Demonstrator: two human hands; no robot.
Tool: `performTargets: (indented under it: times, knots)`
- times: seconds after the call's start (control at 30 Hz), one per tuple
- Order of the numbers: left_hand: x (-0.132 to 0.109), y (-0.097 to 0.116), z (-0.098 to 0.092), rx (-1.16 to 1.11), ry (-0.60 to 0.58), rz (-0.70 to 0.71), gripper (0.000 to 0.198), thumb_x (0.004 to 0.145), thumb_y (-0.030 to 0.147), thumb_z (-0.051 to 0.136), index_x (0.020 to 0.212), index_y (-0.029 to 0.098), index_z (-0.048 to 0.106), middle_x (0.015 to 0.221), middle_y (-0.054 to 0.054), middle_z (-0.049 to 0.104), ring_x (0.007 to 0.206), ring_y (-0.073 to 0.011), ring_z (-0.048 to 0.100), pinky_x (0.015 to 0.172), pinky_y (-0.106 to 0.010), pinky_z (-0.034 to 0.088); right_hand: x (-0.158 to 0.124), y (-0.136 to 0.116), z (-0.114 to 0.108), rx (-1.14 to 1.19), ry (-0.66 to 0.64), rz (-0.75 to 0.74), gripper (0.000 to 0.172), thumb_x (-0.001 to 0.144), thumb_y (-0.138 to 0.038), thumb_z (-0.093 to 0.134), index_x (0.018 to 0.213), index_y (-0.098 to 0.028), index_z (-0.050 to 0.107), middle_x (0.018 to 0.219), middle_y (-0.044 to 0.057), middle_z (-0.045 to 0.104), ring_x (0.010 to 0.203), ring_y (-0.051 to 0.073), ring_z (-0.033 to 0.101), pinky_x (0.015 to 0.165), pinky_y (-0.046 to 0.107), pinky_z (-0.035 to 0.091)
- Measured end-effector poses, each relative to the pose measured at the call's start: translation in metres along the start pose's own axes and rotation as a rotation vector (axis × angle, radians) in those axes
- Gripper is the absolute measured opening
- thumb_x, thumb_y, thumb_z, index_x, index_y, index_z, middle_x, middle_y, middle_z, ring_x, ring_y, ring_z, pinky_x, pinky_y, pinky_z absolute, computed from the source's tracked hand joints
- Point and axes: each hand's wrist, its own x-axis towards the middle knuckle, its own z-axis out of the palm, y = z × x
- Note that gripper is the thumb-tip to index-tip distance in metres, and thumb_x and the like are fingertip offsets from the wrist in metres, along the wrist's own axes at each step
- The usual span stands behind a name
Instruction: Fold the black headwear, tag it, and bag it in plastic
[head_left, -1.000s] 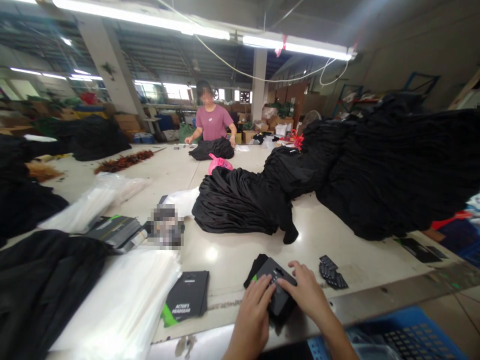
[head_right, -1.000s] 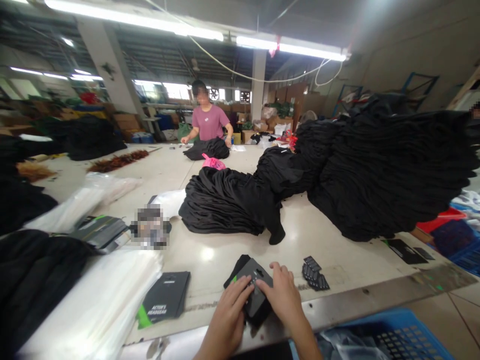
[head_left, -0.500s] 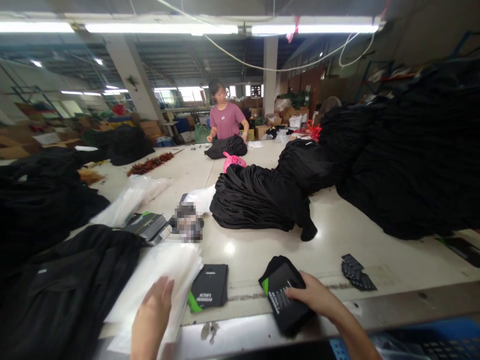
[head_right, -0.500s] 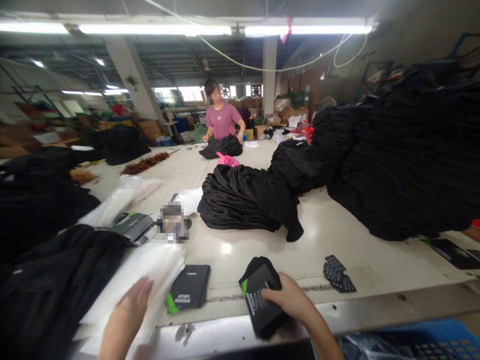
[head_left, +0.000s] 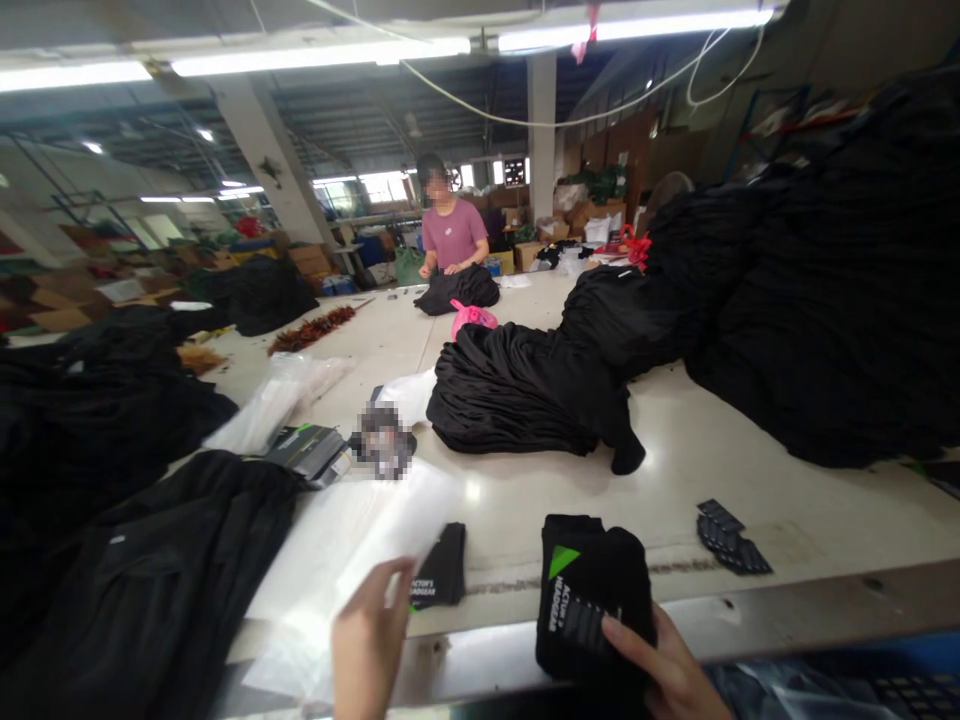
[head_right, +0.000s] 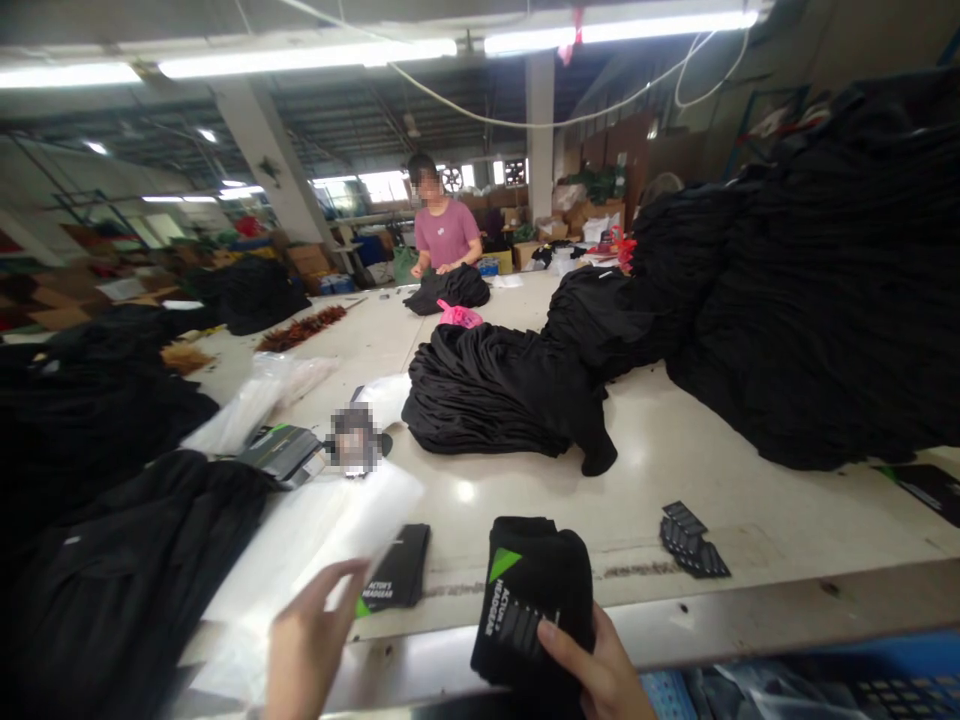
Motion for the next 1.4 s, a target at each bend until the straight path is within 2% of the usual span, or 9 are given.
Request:
performTargets:
  times: [0.1,0.2,0.4,0.57,0.77,0.9,1.0,1.1,1.4]
  knots:
    - [-0.017,0.083,0.041,-0.297,-0.095,0.17,0.03,0.099,0.018,0.047,0.077,0.021,0.066,0.074,-0.003,0.069,0.065,-0.0151,0.067,0.059,-0.022,0.053,-0.001,0.01,0.013,0.149,0.032,0.012,0.071,0.065,-0.049,0.093,0.12,-0.016,0.063,0.115,0.012,0.075,0.11,0.031,0.07,0.096,0.04,0.057]
    - [-0.037,0.13,0.068,-0.559,-0.177,0.22,0.021,0.095,0.014,0.049,0.095,0.02,0.07,0.089,-0.007,0.071,0.081,-0.0182,0.07,0.07,-0.026,0.058,0.008,0.006,0.006,0.186,0.15,-0.026,0.088,0.062,-0.047,0.095,0.135,-0.016,0.055,0.113,0.011,0.075,0.107,0.031,0.071,0.087,0.038,0.061]
    - [-0.039,0.111,0.071,-0.715,-0.149,0.165,0.036,0.092,0.002,0.042,0.084,0.021,0.071,0.121,-0.008,0.073,0.115,-0.0198,0.069,0.095,-0.032,0.058,0.016,-0.022,-0.025,0.182,0.414,-0.15,0.105,0.054,-0.051,0.097,0.146,-0.024,0.052,0.13,0.007,0.07,0.11,0.03,0.07,0.077,0.032,0.063]
    - [0.002,0.107,0.075,-0.658,-0.347,0.306,0.058,0.093,0.004,0.051,0.147,0.028,0.054,0.143,-0.009,0.064,0.135,-0.0236,0.06,0.108,-0.043,0.053,0.0,-0.003,-0.012,0.052,0.183,0.044,0.078,0.058,-0.052,0.094,0.122,-0.016,0.066,0.117,0.013,0.075,0.107,0.034,0.071,0.085,0.038,0.061]
    - [0.036,0.111,0.058,-0.771,-0.37,0.282,0.055,0.1,0.009,0.048,0.149,0.032,0.05,0.151,-0.006,0.057,0.144,-0.0196,0.051,0.12,-0.042,0.041,0.006,0.007,-0.002,0.032,0.137,0.227,0.074,0.054,-0.053,0.094,0.109,-0.01,0.07,0.097,0.012,0.077,0.099,0.034,0.073,0.087,0.04,0.058]
    - [0.02,0.124,0.048,-0.543,-0.364,0.585,0.056,0.1,0.006,0.039,0.153,0.022,0.045,0.149,-0.01,0.058,0.146,-0.0169,0.048,0.128,-0.041,0.028,0.016,-0.012,-0.005,0.001,0.243,0.139,0.071,0.053,-0.051,0.095,0.109,-0.013,0.073,0.1,0.009,0.078,0.104,0.031,0.072,0.089,0.037,0.058]
    - [0.009,0.136,0.044,-0.34,-0.299,0.745,0.05,0.101,0.007,0.037,0.148,0.013,0.051,0.146,-0.01,0.061,0.149,-0.0162,0.045,0.133,-0.04,0.01,0.018,-0.026,-0.001,0.013,0.24,0.102,0.068,0.049,-0.047,0.098,0.103,-0.012,0.075,0.1,0.009,0.078,0.101,0.028,0.072,0.082,0.03,0.059]
    - [0.003,0.146,0.044,-0.233,-0.168,0.697,0.044,0.102,0.006,0.035,0.139,0.01,0.06,0.145,-0.008,0.062,0.148,-0.0161,0.046,0.134,-0.038,0.001,0.016,-0.033,0.009,0.049,0.225,0.062,0.067,0.049,-0.046,0.098,0.1,-0.01,0.075,0.094,0.01,0.078,0.096,0.028,0.073,0.077,0.028,0.06]
    - [-0.063,0.2,0.101,-0.383,0.263,0.422,0.036,0.103,0.012,0.046,0.136,0.01,0.062,0.121,-0.013,0.075,0.137,-0.0202,0.059,0.13,-0.041,0.029,0.027,-0.007,0.026,0.03,0.211,-0.118,0.056,0.059,-0.06,0.088,0.1,-0.024,0.076,0.08,0.006,0.076,0.101,0.036,0.073,0.08,0.044,0.064]
